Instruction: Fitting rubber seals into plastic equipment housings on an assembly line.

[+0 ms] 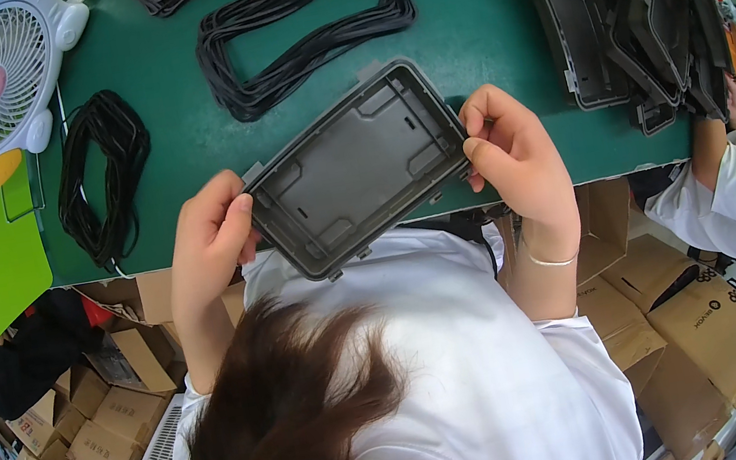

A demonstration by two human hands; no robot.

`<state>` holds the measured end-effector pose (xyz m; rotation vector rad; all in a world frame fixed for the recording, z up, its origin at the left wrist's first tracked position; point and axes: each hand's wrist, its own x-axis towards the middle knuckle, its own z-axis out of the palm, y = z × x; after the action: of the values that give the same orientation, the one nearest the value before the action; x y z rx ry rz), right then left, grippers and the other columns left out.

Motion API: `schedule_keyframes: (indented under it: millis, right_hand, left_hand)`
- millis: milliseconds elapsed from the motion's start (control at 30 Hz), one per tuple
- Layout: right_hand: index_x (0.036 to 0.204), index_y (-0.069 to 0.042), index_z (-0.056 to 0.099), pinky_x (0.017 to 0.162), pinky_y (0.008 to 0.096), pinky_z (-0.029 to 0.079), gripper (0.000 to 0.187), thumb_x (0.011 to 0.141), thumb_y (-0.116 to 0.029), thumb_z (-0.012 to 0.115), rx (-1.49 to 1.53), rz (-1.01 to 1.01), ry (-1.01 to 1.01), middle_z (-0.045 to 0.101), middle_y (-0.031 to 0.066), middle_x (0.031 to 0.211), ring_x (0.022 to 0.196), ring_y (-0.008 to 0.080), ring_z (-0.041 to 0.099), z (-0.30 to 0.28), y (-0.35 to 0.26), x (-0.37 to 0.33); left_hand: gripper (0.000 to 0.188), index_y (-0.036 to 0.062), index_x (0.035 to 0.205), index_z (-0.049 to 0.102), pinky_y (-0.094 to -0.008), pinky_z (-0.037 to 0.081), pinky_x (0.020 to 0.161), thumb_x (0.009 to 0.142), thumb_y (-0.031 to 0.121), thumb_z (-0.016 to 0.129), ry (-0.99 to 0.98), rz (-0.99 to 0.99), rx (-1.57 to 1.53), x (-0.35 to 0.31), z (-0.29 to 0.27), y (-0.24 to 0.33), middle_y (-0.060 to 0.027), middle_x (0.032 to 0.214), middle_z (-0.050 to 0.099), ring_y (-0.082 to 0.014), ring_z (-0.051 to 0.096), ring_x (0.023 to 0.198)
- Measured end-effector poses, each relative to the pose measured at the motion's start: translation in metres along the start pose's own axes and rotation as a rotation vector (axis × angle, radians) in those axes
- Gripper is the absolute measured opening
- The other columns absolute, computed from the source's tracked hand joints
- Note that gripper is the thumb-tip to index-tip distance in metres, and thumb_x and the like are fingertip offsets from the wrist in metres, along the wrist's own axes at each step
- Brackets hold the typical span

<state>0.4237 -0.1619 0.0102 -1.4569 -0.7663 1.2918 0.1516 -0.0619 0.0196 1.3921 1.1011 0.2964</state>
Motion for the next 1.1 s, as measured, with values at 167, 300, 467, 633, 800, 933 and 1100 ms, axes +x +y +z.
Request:
schedule_keyframes:
  millis: [167, 300, 467, 633, 800, 933, 1100]
  right_hand:
    - [0.090, -0.004, 0.045, 0.043, 0.0174, 0.040, 0.014, 0.079, 0.003, 0.048, 0.282, 0.118, -0.057, 0.045, -0.0004, 0.077, 0.053, 0.0018, 0.042, -0.003, 0.009, -0.002]
    - [0.092, -0.004, 0.046, 0.041, 0.0156, 0.032, 0.011, 0.081, -0.001, 0.048, 0.306, 0.116, -0.021, 0.045, -0.0009, 0.077, 0.051, 0.0005, 0.039, 0.001, 0.009, -0.003]
    - [0.092, -0.002, 0.052, 0.050, 0.0155, 0.028, 0.007, 0.086, -0.005, 0.049, -0.011, 0.082, 0.131, 0.045, -0.0041, 0.072, 0.059, 0.0000, 0.035, 0.007, -0.005, 0.004]
    - [0.094, 0.002, 0.056, 0.055, 0.0213, 0.033, 0.012, 0.088, -0.005, 0.048, -0.453, -0.215, 0.188, 0.047, -0.0003, 0.069, 0.063, 0.0059, 0.040, 0.014, 0.003, 0.013]
    - [0.098, 0.002, 0.058, 0.057, 0.0222, 0.036, 0.016, 0.091, -0.007, 0.047, -0.456, -0.205, 0.144, 0.052, 0.0029, 0.070, 0.065, 0.0074, 0.042, 0.017, -0.006, 0.021]
    - [0.104, 0.003, 0.058, 0.063, 0.0223, 0.040, 0.021, 0.093, -0.011, 0.047, -0.458, -0.294, 0.215, 0.056, 0.0030, 0.074, 0.068, 0.0082, 0.048, 0.026, 0.005, 0.028]
    - [0.106, 0.001, 0.059, 0.057, 0.0217, 0.039, 0.024, 0.094, -0.013, 0.045, -0.119, -0.302, 0.184, 0.052, -0.0019, 0.070, 0.063, 0.0071, 0.046, 0.021, 0.008, 0.025]
  left_hand:
    - [0.026, 0.0059, 0.065, 0.038, -0.0208, 0.030, 0.038, 0.088, 0.011, 0.051, -0.116, -0.023, -0.089, 0.005, -0.006, -0.004, 0.0003, 0.052, 0.044, -0.0039, 0.040, 0.041]
    - [0.028, 0.0068, 0.065, 0.038, -0.0200, 0.031, 0.039, 0.088, 0.012, 0.051, -0.126, -0.056, -0.119, 0.003, -0.007, -0.002, 0.0003, 0.054, 0.046, -0.0035, 0.041, 0.044]
    - [0.026, 0.0056, 0.068, 0.042, -0.0193, 0.033, 0.041, 0.092, 0.015, 0.047, -0.128, -0.030, -0.187, 0.005, -0.007, -0.010, -0.0002, 0.057, 0.047, -0.0035, 0.043, 0.047]
    - [0.024, 0.0035, 0.074, 0.046, -0.0198, 0.035, 0.045, 0.094, 0.016, 0.043, 0.011, 0.047, -0.229, 0.000, 0.004, -0.008, -0.0010, 0.059, 0.049, -0.0052, 0.044, 0.050]
    - [0.020, -0.0007, 0.075, 0.046, -0.0253, 0.032, 0.047, 0.091, 0.011, 0.049, 0.139, 0.114, 0.045, -0.010, 0.017, -0.016, -0.0039, 0.056, 0.044, -0.0095, 0.036, 0.051]
    - [0.018, -0.0010, 0.076, 0.048, -0.0269, 0.032, 0.048, 0.091, 0.010, 0.048, 0.205, 0.152, -0.013, -0.010, 0.033, -0.028, -0.0044, 0.055, 0.039, -0.0126, 0.034, 0.050]
    - [0.011, -0.0015, 0.092, 0.051, -0.0289, 0.034, 0.050, 0.088, 0.009, 0.052, 0.294, 0.252, 0.070, -0.011, 0.039, -0.023, -0.0054, 0.064, 0.042, -0.0149, 0.035, 0.054]
